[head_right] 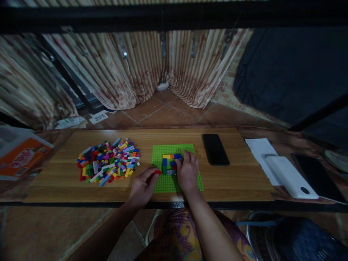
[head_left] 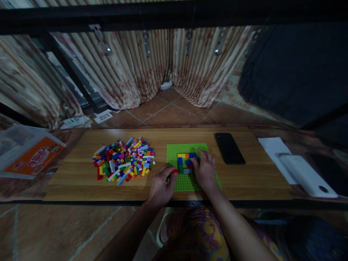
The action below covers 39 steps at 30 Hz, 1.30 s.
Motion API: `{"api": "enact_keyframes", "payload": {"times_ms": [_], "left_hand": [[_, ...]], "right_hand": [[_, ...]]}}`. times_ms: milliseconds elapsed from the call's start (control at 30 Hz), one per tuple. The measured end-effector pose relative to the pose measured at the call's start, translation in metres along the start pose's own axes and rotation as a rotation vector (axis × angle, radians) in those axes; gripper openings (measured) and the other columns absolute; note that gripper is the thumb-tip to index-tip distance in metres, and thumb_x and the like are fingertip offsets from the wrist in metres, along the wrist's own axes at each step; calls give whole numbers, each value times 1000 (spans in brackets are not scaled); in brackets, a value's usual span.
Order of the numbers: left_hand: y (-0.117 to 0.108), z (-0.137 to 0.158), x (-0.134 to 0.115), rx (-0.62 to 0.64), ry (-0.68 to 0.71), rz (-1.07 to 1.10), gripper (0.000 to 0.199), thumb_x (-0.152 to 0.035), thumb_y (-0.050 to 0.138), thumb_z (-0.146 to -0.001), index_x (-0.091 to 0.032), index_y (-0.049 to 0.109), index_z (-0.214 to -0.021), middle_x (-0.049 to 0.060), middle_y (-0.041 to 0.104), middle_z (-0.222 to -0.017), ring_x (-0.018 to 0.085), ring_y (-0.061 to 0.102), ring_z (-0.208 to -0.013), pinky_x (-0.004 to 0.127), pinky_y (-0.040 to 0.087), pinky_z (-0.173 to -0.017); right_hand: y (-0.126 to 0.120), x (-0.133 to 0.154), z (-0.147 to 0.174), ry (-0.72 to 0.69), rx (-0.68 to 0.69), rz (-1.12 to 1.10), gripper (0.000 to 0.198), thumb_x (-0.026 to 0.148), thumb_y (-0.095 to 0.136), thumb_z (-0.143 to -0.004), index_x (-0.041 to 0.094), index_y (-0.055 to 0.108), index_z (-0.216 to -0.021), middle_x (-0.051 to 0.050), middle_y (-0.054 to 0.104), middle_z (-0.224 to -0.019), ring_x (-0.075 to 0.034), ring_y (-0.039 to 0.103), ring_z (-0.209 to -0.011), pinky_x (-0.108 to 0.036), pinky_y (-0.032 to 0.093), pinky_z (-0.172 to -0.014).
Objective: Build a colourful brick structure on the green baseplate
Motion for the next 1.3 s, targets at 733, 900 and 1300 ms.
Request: {"api": "enact_keyframes", "payload": {"times_ms": [733,900,1300], "left_hand": [[17,-53,0,44,-268,239,31,-42,52,-86,-16,68,-91,-1,65,-67,11,57,-55,21,45,-53],[27,-57,-5,71,-256,314,35,-47,53,-85,-15,65,-74,-3,56,-59,8,48,-50,19,39,-49],[18,-53,-10,-75,-68,-130,25,-30,48,-91,-19,68,-101,5,67,-96,18,63,-87,30,50,-79]], "right_hand": [[-24,14,-13,-20,106,-513,32,24,57,-81,22,65,-112,-8,66,-109,-21,62,-98,-39,50,-90],[-26,32,-12,-109,168,-460,23,23,62,-81,22,68,-103,-5,69,-102,-20,62,-98,-38,48,-90],[-30,1,-27,-92,140,-204,20,26,55,-88,20,69,-101,-7,68,-98,-22,60,-97,-37,47,-90]]}}
Point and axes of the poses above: each hand's wrist, its own z-axis away from the middle knuckle, its own y-axis out of the palm, x = y × z, the point moved 5 cm from there along -z, towards the middle knuckle
